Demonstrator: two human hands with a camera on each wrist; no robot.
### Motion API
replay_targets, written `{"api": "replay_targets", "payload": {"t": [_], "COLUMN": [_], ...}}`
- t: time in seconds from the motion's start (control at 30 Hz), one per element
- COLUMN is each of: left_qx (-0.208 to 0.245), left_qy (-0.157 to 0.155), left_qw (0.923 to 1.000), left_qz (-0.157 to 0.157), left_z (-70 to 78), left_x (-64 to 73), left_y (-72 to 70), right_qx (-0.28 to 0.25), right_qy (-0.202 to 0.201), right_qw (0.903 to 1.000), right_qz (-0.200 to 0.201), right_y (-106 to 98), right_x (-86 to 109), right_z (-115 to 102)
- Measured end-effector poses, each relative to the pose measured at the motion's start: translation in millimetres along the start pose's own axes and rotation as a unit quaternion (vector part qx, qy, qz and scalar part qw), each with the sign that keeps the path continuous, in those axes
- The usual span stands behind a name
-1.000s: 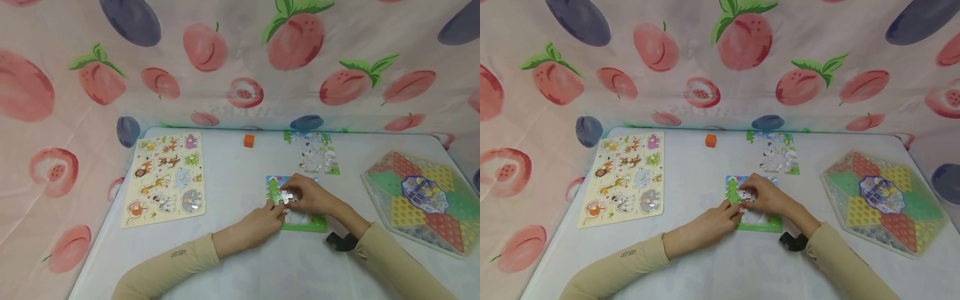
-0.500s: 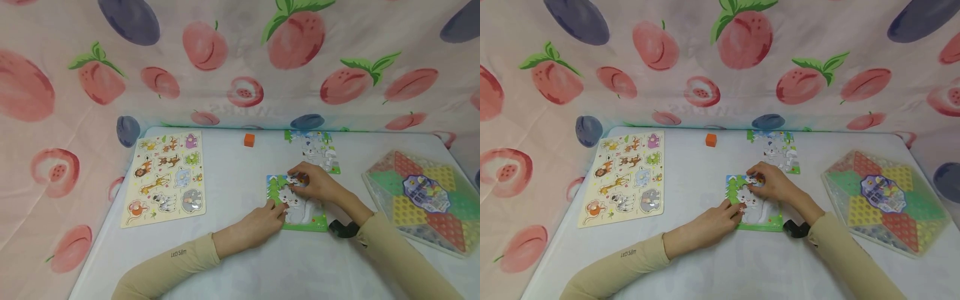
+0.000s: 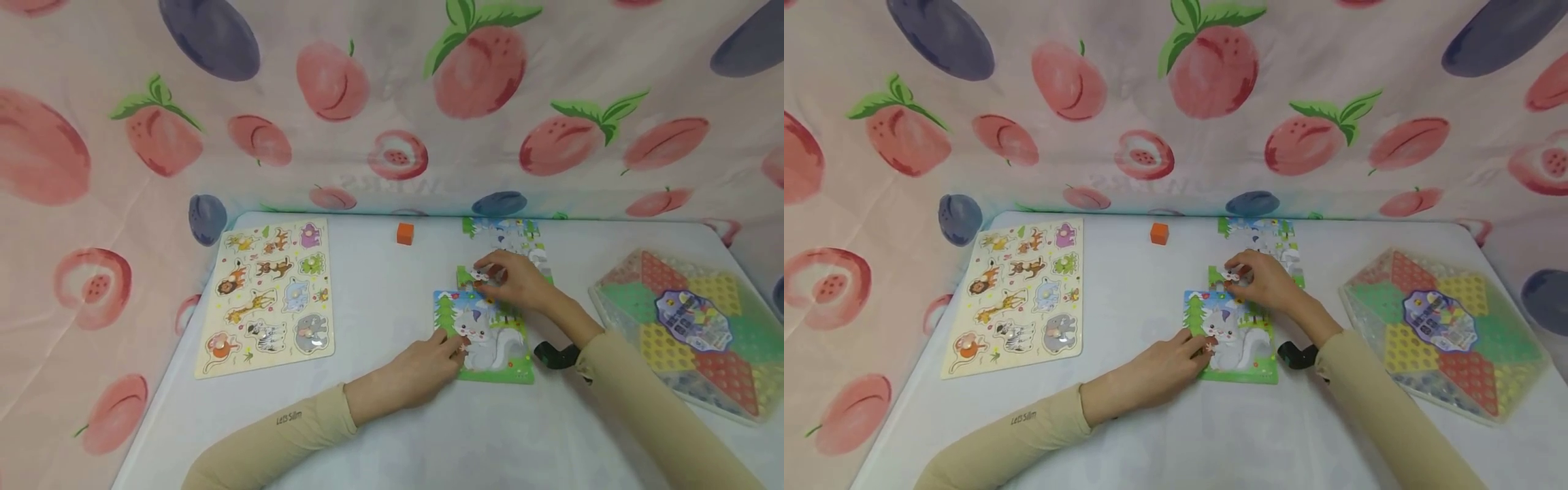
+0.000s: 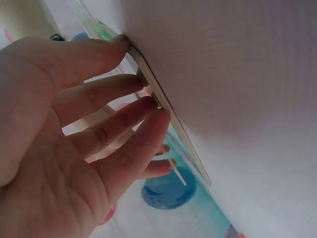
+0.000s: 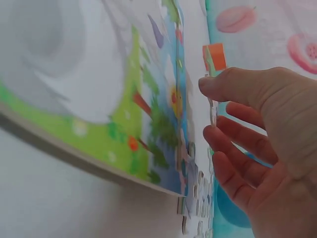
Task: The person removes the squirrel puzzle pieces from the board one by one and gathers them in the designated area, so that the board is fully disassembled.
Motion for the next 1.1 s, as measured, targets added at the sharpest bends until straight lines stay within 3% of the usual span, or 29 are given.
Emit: {"api": "replay_targets", "payload": {"t": [0.27, 0.63, 1.1], "left_qx": [0.028, 0.021, 0.004], "left_qy": [-0.002, 0.0, 0.003], "left_qw": [0.9996, 0.9997, 1.0], "left_qz": [-0.004, -0.011, -0.007], "left_z": [-1.0, -1.5, -0.8], "left_x": [0.4, -1.7, -1.0], "left_y": [1.4, 3.1, 3.4], "right_qx": [0.024, 0.066, 0.067], "right_qy": [0.027, 0.065, 0.093], "right_qw": [0.9992, 0.9956, 0.9931], "right_qz": [0.017, -0.013, -0.027], "right_y": [-11, -10, -9], "right_x": [-16.0, -37.7, -45.1], "right_z": [15, 38, 47]}}
Point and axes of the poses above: each hand's wrist, its own x-axis away from the middle knuckle, its own y-axis out of the palm, z = x × y, the point moved 10 cm from there along -x, towards the middle knuckle, and after that the axes turned 4 degrees about x, right-handed, at the moved point
